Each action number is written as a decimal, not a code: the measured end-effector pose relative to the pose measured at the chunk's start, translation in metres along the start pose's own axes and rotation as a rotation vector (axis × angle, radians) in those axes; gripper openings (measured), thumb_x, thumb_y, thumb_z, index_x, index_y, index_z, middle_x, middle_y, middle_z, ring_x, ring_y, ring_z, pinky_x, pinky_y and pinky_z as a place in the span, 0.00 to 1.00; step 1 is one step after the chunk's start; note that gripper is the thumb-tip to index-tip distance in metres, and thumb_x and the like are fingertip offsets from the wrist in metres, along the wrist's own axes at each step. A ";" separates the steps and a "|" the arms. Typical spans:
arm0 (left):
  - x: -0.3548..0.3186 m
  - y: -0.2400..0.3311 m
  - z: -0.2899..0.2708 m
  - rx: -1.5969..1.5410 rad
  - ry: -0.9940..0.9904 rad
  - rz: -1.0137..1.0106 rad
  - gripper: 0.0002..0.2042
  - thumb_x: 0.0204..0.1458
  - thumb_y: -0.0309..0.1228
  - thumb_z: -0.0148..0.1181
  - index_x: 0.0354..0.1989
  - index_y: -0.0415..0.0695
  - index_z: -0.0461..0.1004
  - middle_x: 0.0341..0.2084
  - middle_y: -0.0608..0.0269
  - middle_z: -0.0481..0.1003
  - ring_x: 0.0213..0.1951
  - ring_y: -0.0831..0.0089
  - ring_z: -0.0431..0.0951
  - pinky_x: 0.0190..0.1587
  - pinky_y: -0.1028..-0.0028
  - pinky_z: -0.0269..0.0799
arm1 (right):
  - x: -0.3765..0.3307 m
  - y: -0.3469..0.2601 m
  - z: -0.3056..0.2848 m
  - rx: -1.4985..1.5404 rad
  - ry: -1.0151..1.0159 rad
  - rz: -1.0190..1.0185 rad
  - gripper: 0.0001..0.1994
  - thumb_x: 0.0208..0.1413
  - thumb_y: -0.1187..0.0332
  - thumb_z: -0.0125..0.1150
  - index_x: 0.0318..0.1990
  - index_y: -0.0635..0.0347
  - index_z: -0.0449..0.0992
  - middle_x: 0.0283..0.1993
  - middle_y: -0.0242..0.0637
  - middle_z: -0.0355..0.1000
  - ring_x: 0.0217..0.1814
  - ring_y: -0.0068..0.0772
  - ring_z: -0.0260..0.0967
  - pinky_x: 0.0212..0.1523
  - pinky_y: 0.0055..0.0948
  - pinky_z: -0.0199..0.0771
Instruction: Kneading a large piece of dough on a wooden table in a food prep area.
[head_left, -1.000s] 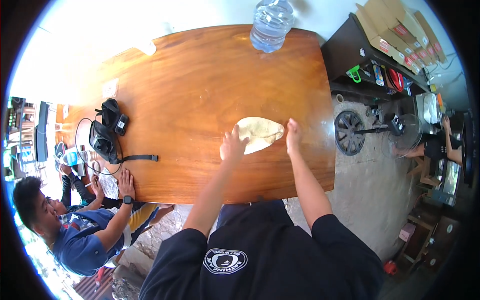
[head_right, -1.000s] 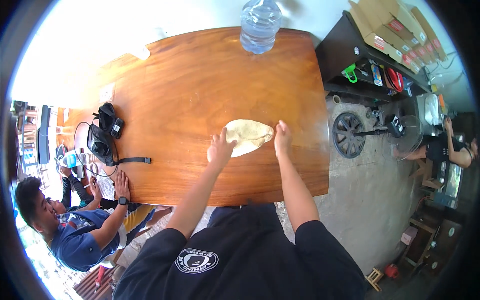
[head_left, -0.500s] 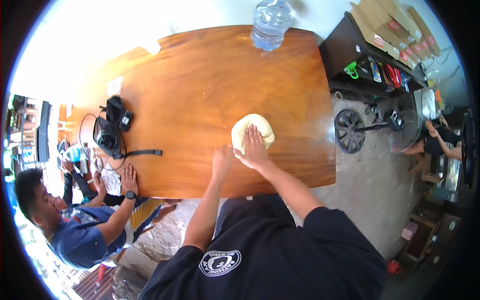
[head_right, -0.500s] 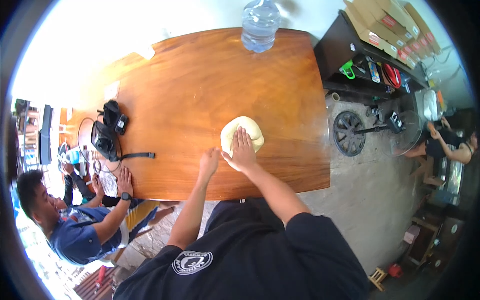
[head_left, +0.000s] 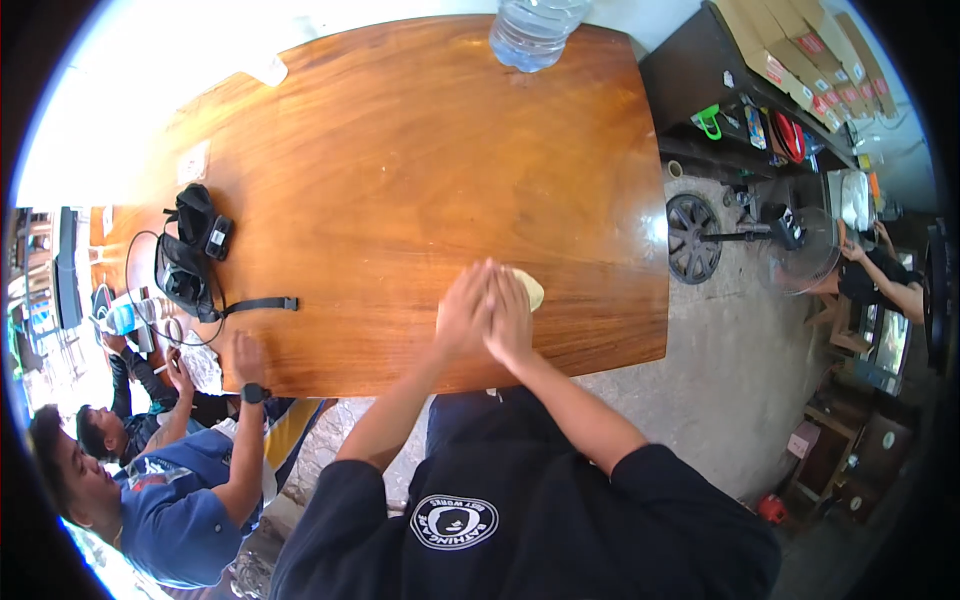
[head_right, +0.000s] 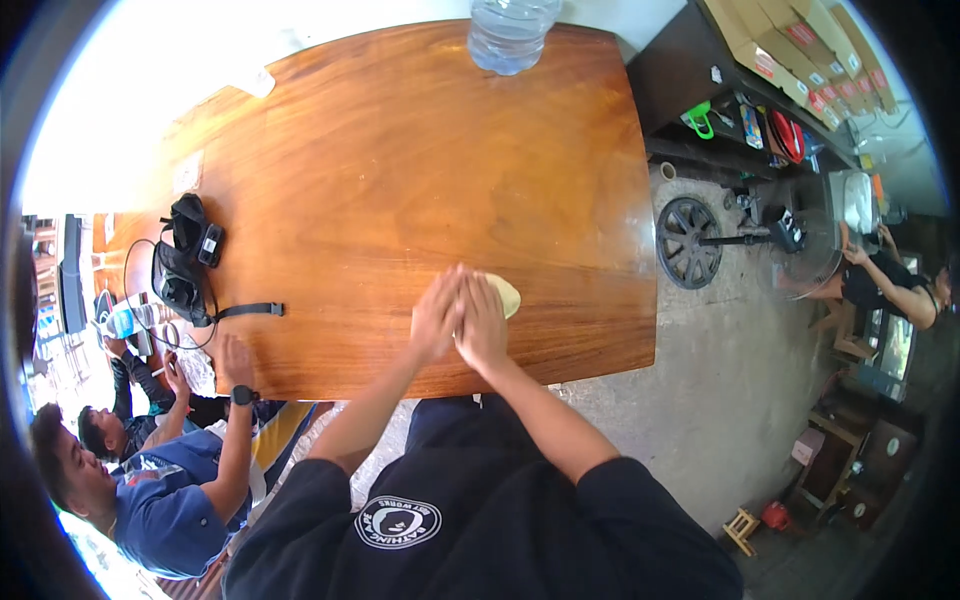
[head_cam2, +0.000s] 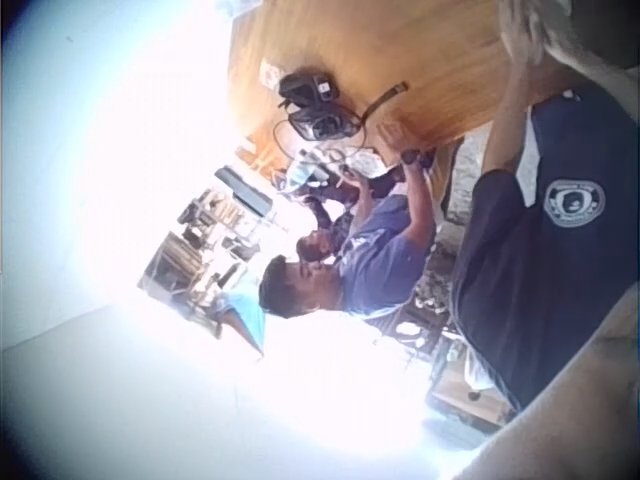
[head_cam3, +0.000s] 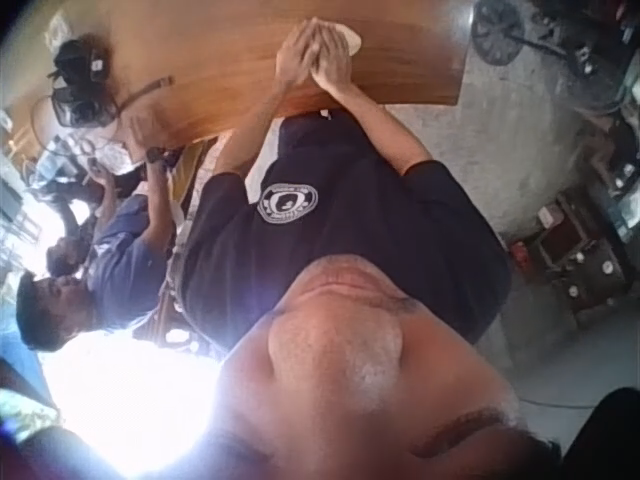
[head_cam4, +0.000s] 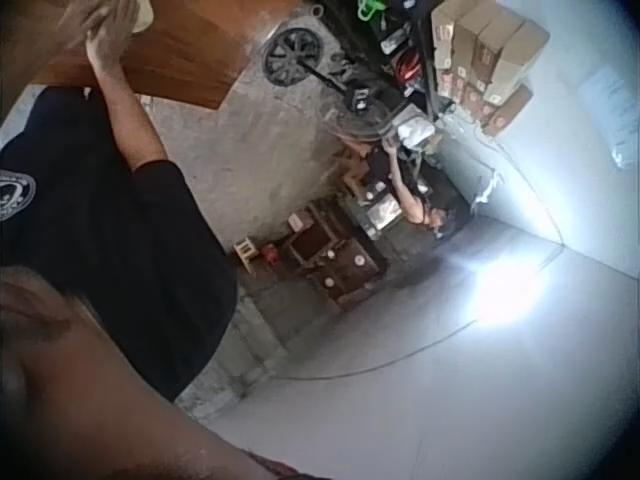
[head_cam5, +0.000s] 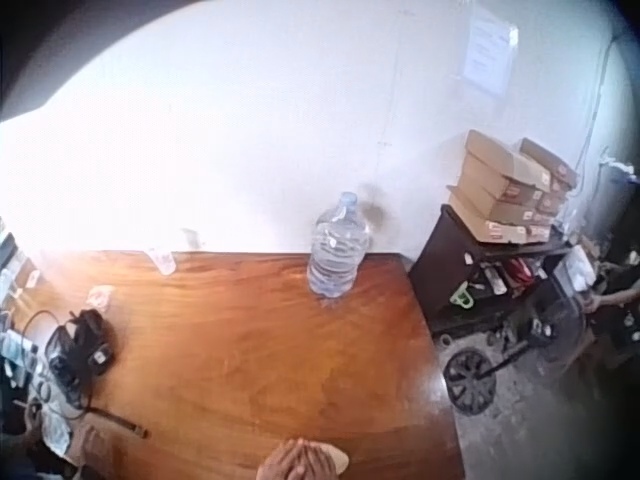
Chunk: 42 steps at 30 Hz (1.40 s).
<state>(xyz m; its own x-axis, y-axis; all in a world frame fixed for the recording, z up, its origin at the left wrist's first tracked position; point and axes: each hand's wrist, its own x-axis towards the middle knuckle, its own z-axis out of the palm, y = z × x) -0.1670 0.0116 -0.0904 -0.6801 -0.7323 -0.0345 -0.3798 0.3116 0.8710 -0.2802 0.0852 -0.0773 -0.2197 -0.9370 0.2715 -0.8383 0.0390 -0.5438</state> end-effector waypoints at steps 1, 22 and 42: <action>-0.032 0.003 0.008 0.131 0.033 0.065 0.30 0.59 0.39 0.51 0.69 0.39 0.60 0.68 0.48 0.60 0.71 0.51 0.54 0.74 0.56 0.43 | -0.028 -0.005 -0.002 -0.019 -0.039 -0.020 0.24 0.68 0.65 0.40 0.66 0.71 0.62 0.70 0.52 0.60 0.74 0.57 0.54 0.72 0.53 0.50; 0.103 -0.082 -0.063 -0.389 0.201 -0.284 0.29 0.69 0.48 0.34 0.65 0.36 0.65 0.72 0.51 0.54 0.75 0.56 0.44 0.75 0.57 0.33 | 0.171 0.069 0.039 0.072 -0.417 -0.227 0.23 0.62 0.57 0.55 0.63 0.51 0.70 0.70 0.42 0.63 0.74 0.48 0.54 0.72 0.47 0.52; 0.106 -0.003 0.025 0.491 0.758 -0.434 0.24 0.64 0.47 0.44 0.60 0.44 0.70 0.60 0.49 0.68 0.64 0.51 0.64 0.67 0.54 0.54 | 0.100 0.098 0.027 -0.119 0.129 0.189 0.24 0.67 0.60 0.41 0.63 0.66 0.66 0.69 0.57 0.58 0.75 0.60 0.48 0.75 0.58 0.38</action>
<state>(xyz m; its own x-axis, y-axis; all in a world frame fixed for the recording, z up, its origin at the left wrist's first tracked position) -0.2539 -0.0518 -0.1092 0.0928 -0.9813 0.1687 -0.8332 0.0162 0.5527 -0.3711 -0.0145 -0.1252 -0.4338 -0.8574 0.2770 -0.8273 0.2573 -0.4994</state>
